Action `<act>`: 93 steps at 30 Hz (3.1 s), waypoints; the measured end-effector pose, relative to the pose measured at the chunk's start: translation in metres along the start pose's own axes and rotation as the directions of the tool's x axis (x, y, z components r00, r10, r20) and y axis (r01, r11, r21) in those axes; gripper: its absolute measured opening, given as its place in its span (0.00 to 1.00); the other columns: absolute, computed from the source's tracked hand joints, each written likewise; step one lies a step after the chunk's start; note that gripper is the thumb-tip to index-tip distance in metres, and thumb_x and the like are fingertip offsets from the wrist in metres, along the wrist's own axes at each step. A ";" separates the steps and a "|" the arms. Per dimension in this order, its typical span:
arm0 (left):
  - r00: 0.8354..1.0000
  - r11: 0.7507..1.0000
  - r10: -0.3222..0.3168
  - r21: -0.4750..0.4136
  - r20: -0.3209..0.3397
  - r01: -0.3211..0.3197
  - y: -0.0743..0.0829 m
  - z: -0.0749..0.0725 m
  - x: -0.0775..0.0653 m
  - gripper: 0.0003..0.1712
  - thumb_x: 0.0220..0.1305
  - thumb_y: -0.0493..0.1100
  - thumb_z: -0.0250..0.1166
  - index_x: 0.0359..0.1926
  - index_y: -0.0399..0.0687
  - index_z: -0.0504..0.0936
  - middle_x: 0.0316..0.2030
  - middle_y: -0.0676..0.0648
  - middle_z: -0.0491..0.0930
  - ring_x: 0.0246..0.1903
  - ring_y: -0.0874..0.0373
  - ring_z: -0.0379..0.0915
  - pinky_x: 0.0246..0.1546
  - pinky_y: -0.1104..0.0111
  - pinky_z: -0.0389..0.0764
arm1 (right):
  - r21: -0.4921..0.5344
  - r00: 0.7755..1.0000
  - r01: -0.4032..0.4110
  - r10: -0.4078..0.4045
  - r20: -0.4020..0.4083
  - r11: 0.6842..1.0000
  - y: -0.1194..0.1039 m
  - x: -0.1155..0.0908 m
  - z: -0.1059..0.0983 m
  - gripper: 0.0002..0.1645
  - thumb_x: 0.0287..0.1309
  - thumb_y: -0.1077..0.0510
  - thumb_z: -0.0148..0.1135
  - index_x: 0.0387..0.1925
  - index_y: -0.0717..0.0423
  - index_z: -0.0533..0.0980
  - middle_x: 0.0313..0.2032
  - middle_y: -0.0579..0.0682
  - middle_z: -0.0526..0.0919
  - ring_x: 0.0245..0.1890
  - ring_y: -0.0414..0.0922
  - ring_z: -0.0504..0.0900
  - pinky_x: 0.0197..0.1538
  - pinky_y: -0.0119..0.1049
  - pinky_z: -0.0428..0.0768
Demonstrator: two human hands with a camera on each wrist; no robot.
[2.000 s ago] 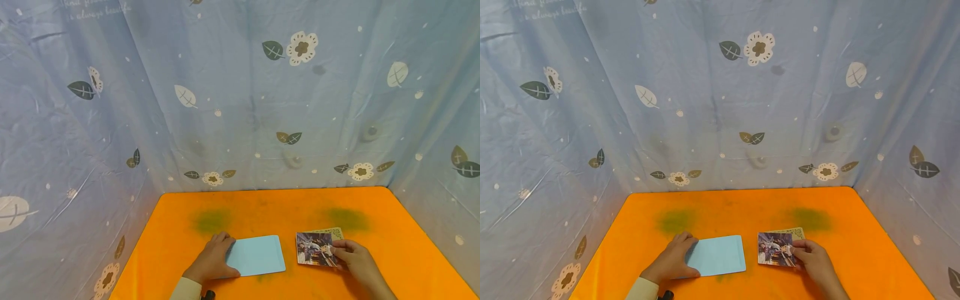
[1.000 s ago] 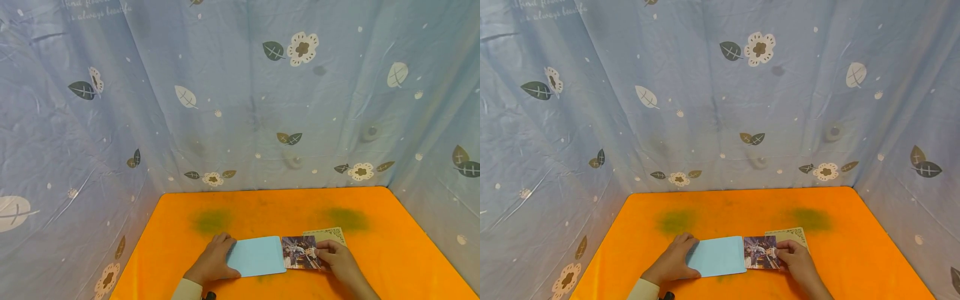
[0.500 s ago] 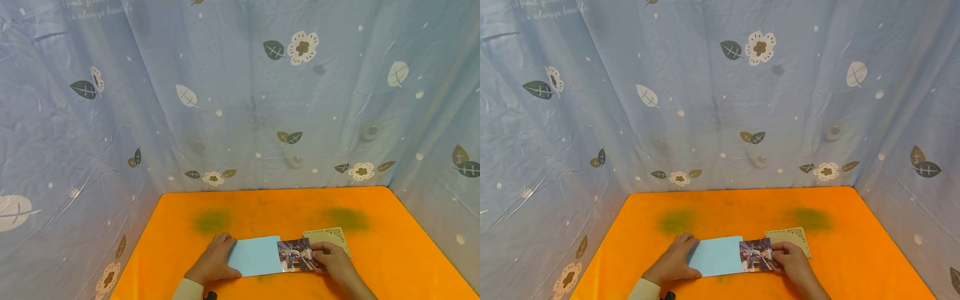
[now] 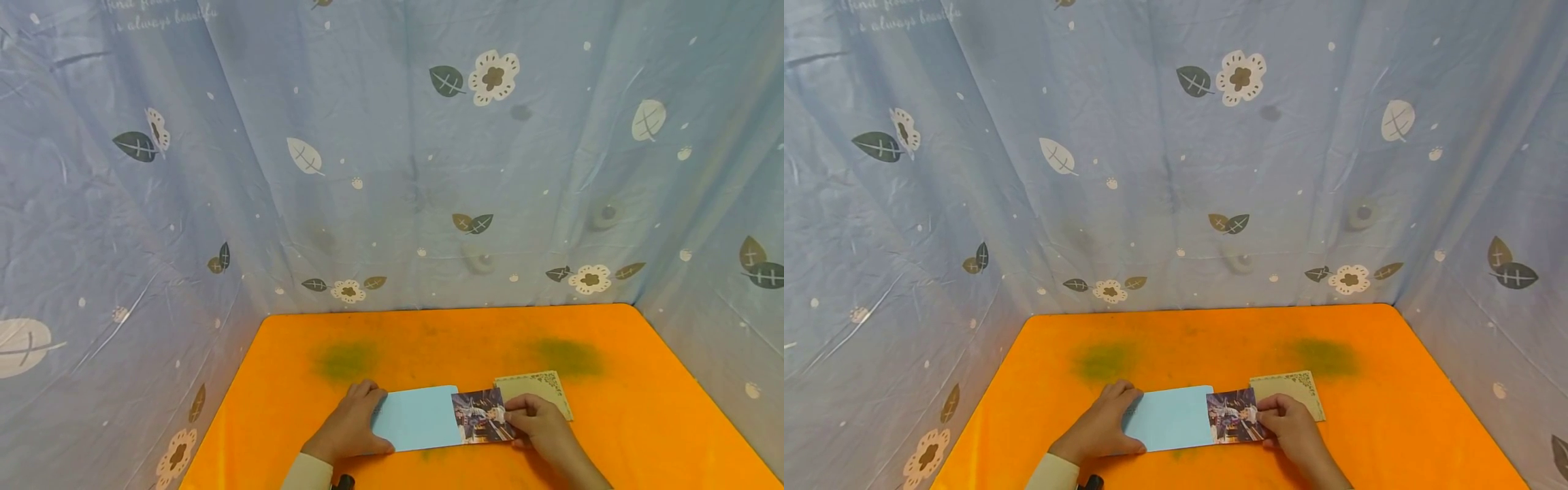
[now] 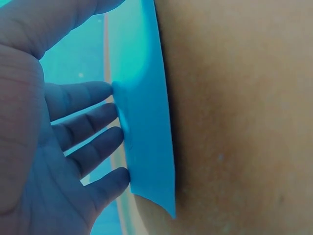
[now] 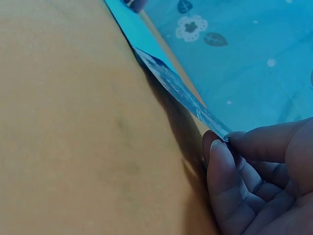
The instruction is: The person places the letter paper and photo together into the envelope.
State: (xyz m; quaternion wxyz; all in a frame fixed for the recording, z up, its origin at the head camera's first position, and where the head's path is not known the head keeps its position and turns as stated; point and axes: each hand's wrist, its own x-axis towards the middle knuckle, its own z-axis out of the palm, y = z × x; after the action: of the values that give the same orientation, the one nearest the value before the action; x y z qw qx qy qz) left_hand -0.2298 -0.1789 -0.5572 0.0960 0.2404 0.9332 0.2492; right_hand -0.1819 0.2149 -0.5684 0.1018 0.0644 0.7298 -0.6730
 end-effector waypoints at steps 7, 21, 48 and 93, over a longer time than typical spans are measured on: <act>1.000 1.000 -0.006 -0.024 0.009 0.007 0.001 -0.001 0.000 0.53 0.52 0.65 0.86 0.71 0.43 0.79 0.61 0.52 0.71 0.57 0.52 0.65 0.55 0.55 0.80 | -0.037 0.999 0.038 -0.037 0.023 0.999 0.002 0.002 0.004 0.12 0.76 0.69 0.61 0.53 0.76 0.78 0.35 0.54 0.83 0.30 0.51 0.81 0.33 0.44 0.87; 0.999 1.000 -0.021 -0.022 0.028 0.022 0.000 0.001 0.002 0.54 0.52 0.65 0.86 0.73 0.44 0.78 0.62 0.52 0.70 0.57 0.51 0.63 0.54 0.56 0.80 | -0.042 0.998 0.042 -0.040 0.052 0.998 0.000 0.003 0.012 0.11 0.76 0.70 0.60 0.54 0.75 0.77 0.36 0.56 0.82 0.31 0.52 0.80 0.33 0.44 0.86; 0.999 1.000 -0.024 -0.015 0.021 0.025 0.003 0.000 -0.001 0.55 0.52 0.65 0.87 0.73 0.43 0.77 0.63 0.50 0.69 0.57 0.50 0.62 0.53 0.56 0.80 | -0.068 0.997 0.043 -0.039 0.062 0.997 0.001 0.004 0.029 0.10 0.76 0.70 0.62 0.53 0.73 0.78 0.36 0.55 0.82 0.30 0.52 0.81 0.31 0.44 0.86; 0.999 0.999 -0.036 -0.032 0.019 0.037 0.006 0.000 -0.002 0.55 0.52 0.63 0.87 0.74 0.43 0.77 0.65 0.49 0.68 0.58 0.49 0.61 0.53 0.56 0.80 | -0.046 0.989 0.096 -0.091 0.116 0.994 0.001 0.003 0.044 0.13 0.73 0.71 0.62 0.54 0.75 0.76 0.35 0.55 0.82 0.30 0.52 0.83 0.31 0.44 0.87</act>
State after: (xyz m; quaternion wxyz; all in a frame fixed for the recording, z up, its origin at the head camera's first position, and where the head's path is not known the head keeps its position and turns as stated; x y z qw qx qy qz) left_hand -0.2254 -0.1750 -0.5539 0.1132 0.2240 0.9324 0.2601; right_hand -0.1821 0.1713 -0.5735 0.1133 -0.0111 0.7420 -0.6607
